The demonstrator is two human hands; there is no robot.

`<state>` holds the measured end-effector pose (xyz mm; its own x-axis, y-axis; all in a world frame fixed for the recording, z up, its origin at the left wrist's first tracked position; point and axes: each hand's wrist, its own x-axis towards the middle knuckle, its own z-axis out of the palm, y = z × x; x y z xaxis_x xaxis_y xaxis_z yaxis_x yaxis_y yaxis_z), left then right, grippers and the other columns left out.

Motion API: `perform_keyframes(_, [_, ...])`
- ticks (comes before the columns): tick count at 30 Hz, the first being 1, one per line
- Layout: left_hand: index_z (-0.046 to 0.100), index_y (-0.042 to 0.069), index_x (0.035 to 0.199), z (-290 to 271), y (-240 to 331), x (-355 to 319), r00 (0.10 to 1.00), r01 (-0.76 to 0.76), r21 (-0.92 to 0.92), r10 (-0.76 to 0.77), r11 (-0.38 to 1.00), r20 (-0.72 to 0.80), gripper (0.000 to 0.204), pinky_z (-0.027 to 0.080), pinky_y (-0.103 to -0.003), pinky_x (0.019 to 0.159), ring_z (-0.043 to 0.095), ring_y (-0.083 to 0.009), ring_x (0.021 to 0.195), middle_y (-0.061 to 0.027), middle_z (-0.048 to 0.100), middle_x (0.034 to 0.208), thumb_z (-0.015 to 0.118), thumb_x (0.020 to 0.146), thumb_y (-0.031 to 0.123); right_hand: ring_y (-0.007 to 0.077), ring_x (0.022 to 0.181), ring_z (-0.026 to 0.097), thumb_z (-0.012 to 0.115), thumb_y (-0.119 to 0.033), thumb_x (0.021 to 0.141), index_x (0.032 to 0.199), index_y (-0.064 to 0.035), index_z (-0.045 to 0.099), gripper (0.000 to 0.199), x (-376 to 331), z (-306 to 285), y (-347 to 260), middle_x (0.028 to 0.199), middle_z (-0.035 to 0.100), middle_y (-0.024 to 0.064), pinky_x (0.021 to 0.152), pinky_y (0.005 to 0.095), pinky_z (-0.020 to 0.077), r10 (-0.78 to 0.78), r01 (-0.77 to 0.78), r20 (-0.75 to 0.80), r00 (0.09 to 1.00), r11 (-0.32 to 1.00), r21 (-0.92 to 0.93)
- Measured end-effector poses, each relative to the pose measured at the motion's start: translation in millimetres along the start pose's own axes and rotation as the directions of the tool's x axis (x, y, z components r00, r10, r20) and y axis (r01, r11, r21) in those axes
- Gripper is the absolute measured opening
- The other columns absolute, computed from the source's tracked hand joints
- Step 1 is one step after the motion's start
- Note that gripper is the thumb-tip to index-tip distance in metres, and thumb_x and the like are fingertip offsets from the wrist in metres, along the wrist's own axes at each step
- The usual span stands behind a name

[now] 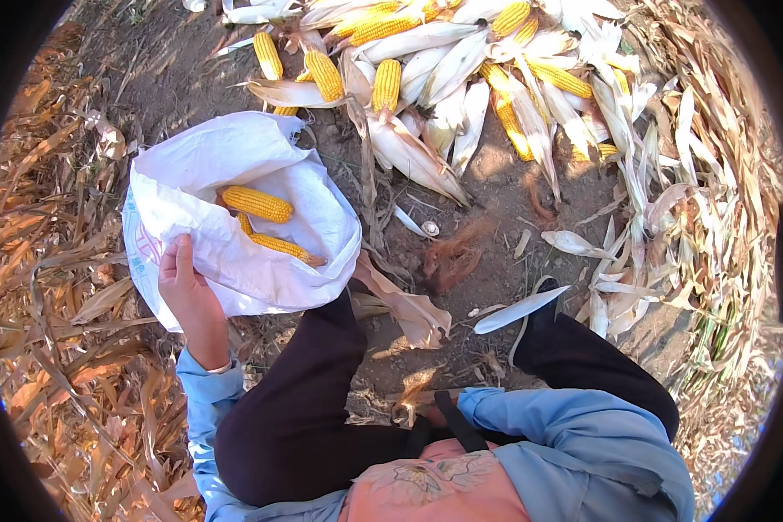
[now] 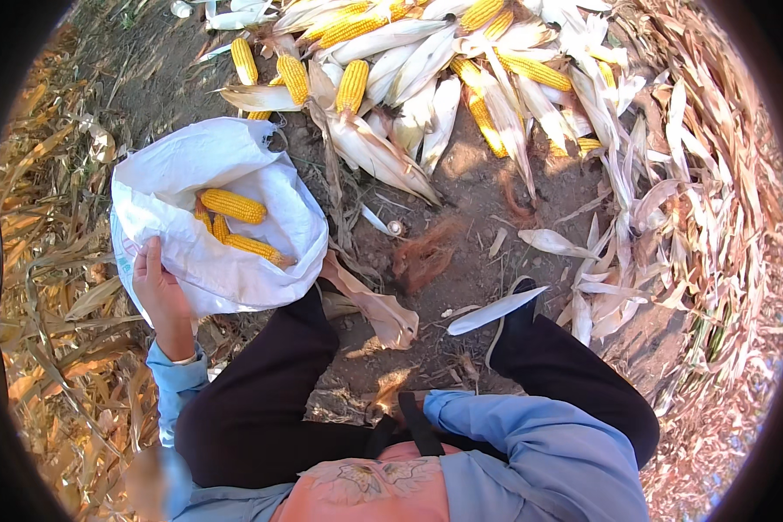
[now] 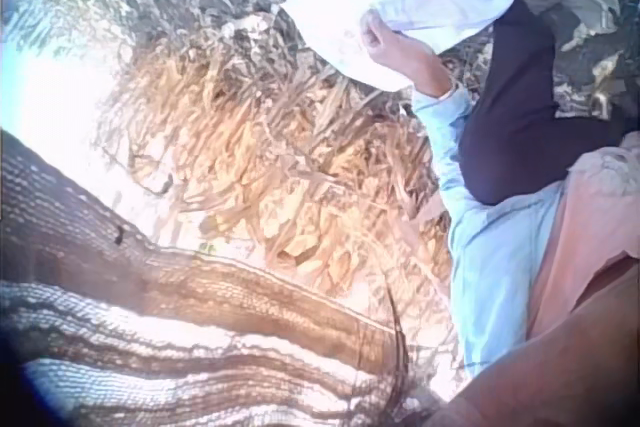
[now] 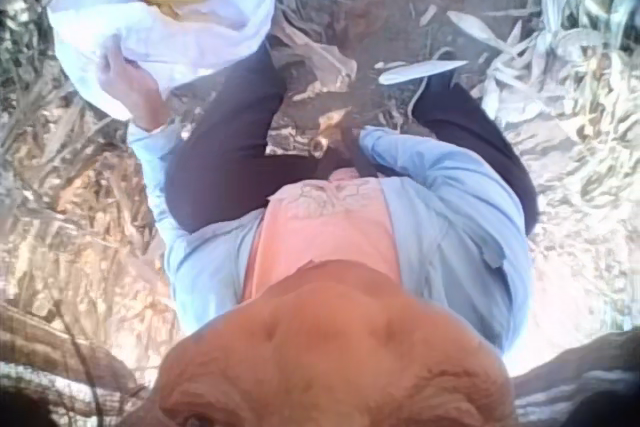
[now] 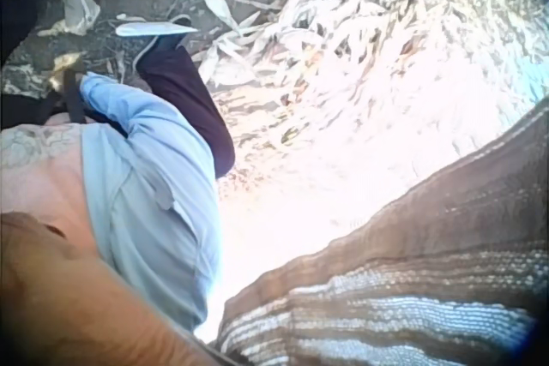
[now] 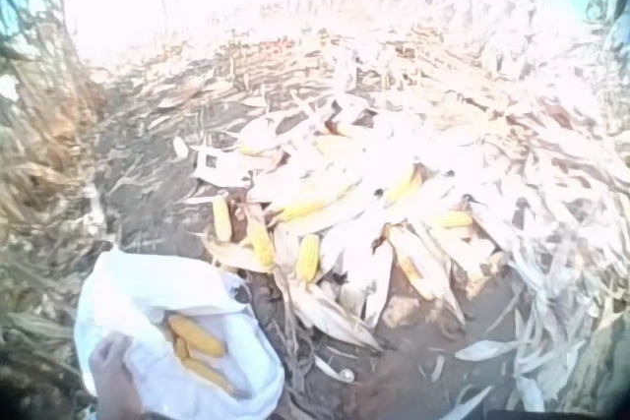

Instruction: The person sits on the ground in a cornfield and husks corn cobs by hand, removing the dried husks and placing the cleaned cobs into a white bag. The person repeatedly picks up cobs, strips the husks, and deposits the cleaned corn into the bag.

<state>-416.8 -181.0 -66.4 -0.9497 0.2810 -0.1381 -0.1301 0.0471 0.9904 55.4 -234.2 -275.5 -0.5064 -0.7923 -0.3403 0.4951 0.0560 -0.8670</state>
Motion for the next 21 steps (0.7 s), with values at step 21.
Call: perform_keyframes(21, [0.066,0.008,0.088,-50.0,15.6,73.6,0.846,0.385,0.151,-0.414,0.91,0.337,0.006,0.045,-0.027,0.085,0.059,-0.011,0.087,-0.0015,0.065,0.09,0.062,0.09,0.004,0.0328,0.098,0.063,0.058,-0.03,0.088,0.114,-0.005,0.065,0.037,-23.8,-115.0,-114.0,0.111,0.065,0.0181,0.083,0.0428,0.0484,0.18,-0.179,-0.018,0.984,0.984,0.025])
